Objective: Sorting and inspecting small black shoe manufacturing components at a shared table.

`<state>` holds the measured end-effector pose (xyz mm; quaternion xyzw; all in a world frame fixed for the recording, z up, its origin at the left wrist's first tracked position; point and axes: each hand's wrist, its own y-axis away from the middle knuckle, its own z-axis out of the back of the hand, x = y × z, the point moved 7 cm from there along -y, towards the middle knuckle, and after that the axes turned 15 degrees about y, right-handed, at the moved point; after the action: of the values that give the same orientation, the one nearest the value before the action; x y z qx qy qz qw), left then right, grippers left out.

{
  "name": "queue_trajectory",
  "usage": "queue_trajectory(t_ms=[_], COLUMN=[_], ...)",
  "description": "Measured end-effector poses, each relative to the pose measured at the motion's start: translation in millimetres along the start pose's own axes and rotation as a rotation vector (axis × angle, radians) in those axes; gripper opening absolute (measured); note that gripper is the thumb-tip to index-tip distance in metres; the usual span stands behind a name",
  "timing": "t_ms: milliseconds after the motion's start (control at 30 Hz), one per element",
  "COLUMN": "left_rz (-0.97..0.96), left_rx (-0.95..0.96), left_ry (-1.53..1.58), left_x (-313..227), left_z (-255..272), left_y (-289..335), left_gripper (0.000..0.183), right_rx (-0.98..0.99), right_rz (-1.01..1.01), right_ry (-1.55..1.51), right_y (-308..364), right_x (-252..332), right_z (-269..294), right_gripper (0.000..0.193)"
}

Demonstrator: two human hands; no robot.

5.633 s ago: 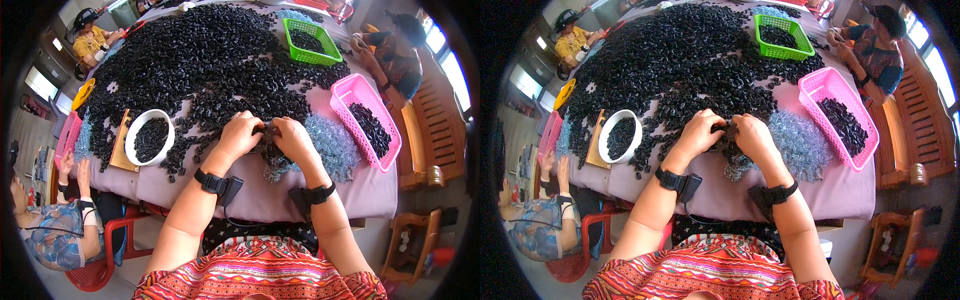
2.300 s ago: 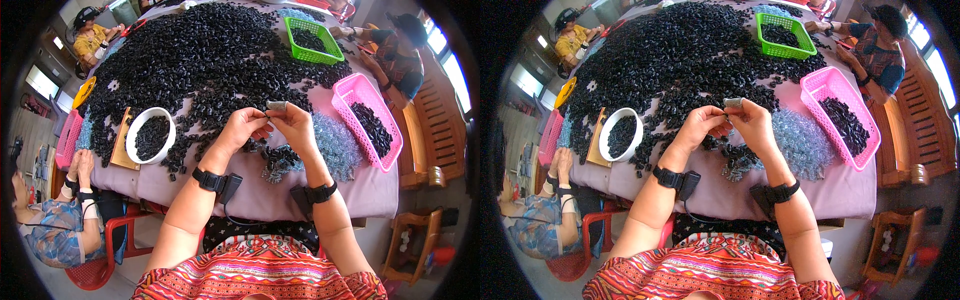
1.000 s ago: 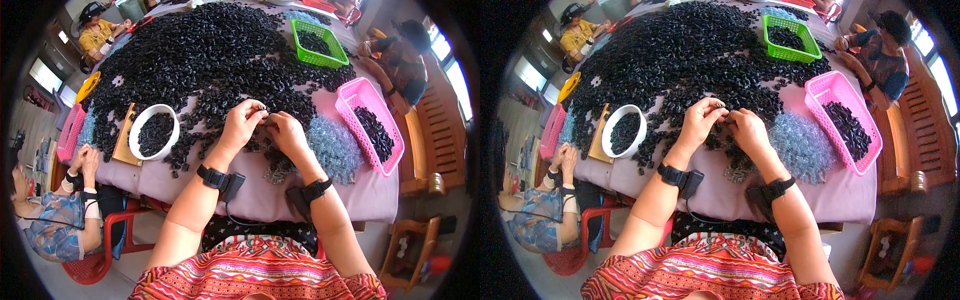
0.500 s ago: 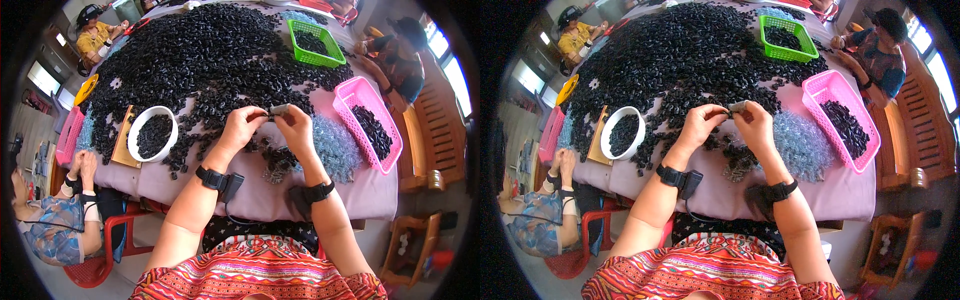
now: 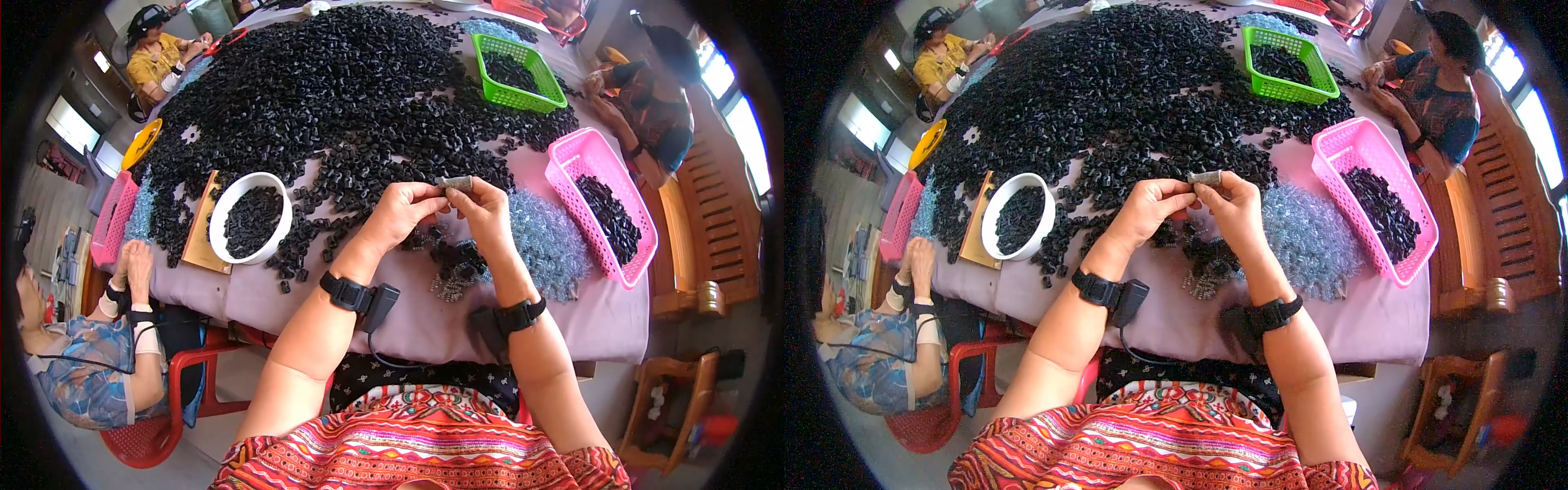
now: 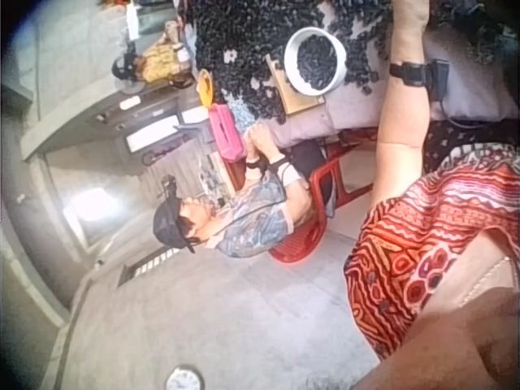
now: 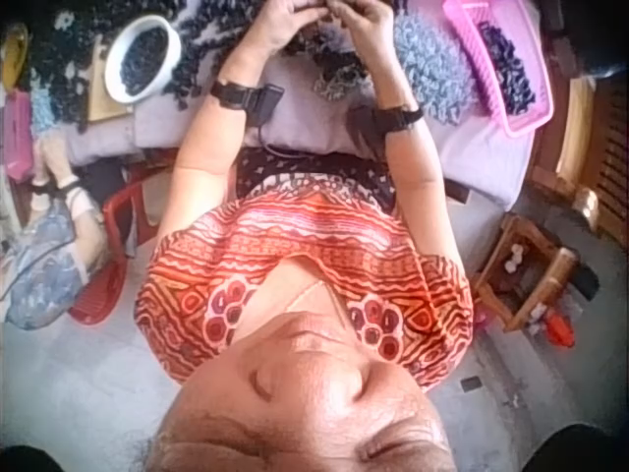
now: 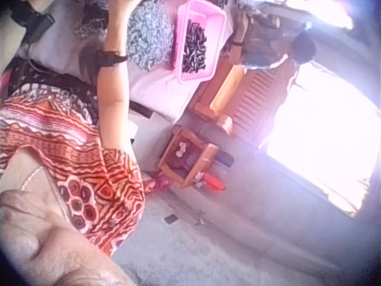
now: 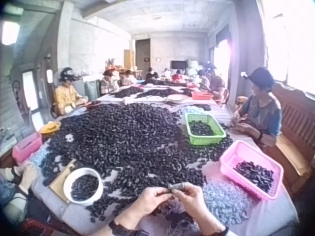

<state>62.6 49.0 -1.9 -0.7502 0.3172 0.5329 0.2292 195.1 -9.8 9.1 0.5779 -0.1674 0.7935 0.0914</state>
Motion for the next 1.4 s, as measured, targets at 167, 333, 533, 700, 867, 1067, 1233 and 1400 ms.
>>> queue_trajectory(t_ms=[167,333,533,700,867,1067,1233,1400], left_rz=[-0.012,-0.032,-0.049,-0.033,-0.013,-0.043,-0.039,-0.026], left_rx=[0.016,-0.014,-0.053,-0.101,-0.089,-0.045,-0.044,-0.021], left_ry=[-0.024,-0.12,-0.084,0.034,0.153,0.263,0.2,0.168], left_x=[0,0,0,1,0,5,5,5], left_z=[1,4,8,15,7,-4,-4,-4], left_y=[-1,-2,-2,-2,0,-1,0,-1], left_gripper=[0.021,0.02,0.018,0.019,0.021,0.021,0.021,0.021], right_rx=[-0.001,-0.063,-0.094,-0.07,-0.001,-0.077,-0.105,-0.057], right_rz=[0.029,0.116,0.19,0.224,0.329,0.362,0.381,0.322], right_ry=[-0.003,0.116,0.28,0.283,0.586,0.762,0.845,0.794], right_y=[-1,2,6,10,17,20,21,19], right_x=[1,6,20,31,52,46,49,44], right_z=[0,2,0,-5,-16,-17,-15,-16], right_gripper=[0.012,0.01,0.01,0.013,0.035,0.045,0.039,0.037])
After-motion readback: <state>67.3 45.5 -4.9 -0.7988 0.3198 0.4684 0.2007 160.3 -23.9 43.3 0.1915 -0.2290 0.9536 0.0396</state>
